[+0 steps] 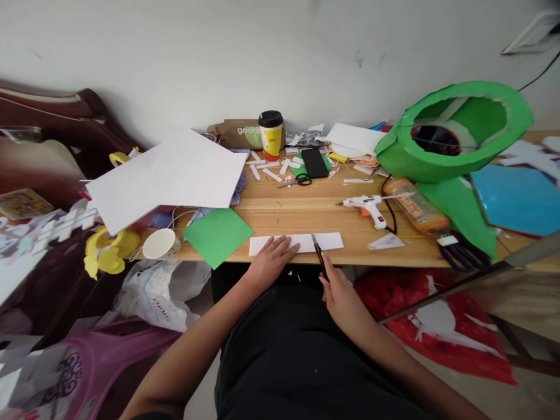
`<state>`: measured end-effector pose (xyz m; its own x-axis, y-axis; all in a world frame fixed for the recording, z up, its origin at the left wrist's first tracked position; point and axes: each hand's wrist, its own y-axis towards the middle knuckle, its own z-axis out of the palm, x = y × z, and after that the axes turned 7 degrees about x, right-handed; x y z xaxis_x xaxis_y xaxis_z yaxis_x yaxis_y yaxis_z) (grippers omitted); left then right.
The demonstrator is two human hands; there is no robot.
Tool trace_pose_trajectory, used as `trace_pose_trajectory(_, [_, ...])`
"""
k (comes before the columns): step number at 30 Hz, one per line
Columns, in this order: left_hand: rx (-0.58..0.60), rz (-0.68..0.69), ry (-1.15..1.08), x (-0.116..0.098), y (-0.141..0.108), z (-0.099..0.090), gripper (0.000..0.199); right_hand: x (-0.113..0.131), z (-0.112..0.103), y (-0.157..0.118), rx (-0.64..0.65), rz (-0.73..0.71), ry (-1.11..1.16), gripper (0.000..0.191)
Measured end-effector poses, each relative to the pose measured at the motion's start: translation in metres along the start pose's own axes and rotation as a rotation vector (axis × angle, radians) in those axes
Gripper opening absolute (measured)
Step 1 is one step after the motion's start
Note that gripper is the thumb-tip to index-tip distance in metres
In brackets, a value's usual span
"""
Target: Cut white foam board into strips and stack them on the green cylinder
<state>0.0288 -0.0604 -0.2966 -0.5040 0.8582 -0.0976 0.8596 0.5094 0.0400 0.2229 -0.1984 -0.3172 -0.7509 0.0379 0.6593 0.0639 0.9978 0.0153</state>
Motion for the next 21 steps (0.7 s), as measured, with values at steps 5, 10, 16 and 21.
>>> trace_pose_trajectory(5, [-0.031,-0.055,0.017,-0.006,0.005,0.003,0.042,0.004,0.009,0.002,-0.041,0.026,-0.125,0.063])
trace_pose_trajectory(10, [-0.028,-0.087,0.024,-0.011,0.006,0.002,0.042,0.006,0.008,0.0,-0.044,0.006,-0.145,0.063])
trace_pose_trajectory(16, [-0.033,-0.083,0.007,-0.012,0.004,0.001,0.042,0.021,-0.011,0.004,-0.149,-0.066,-0.109,0.061])
trace_pose_trajectory(21, [-0.057,-0.072,-0.027,-0.011,0.003,0.007,0.042,0.015,-0.023,0.049,-0.179,-0.237,-0.055,0.035])
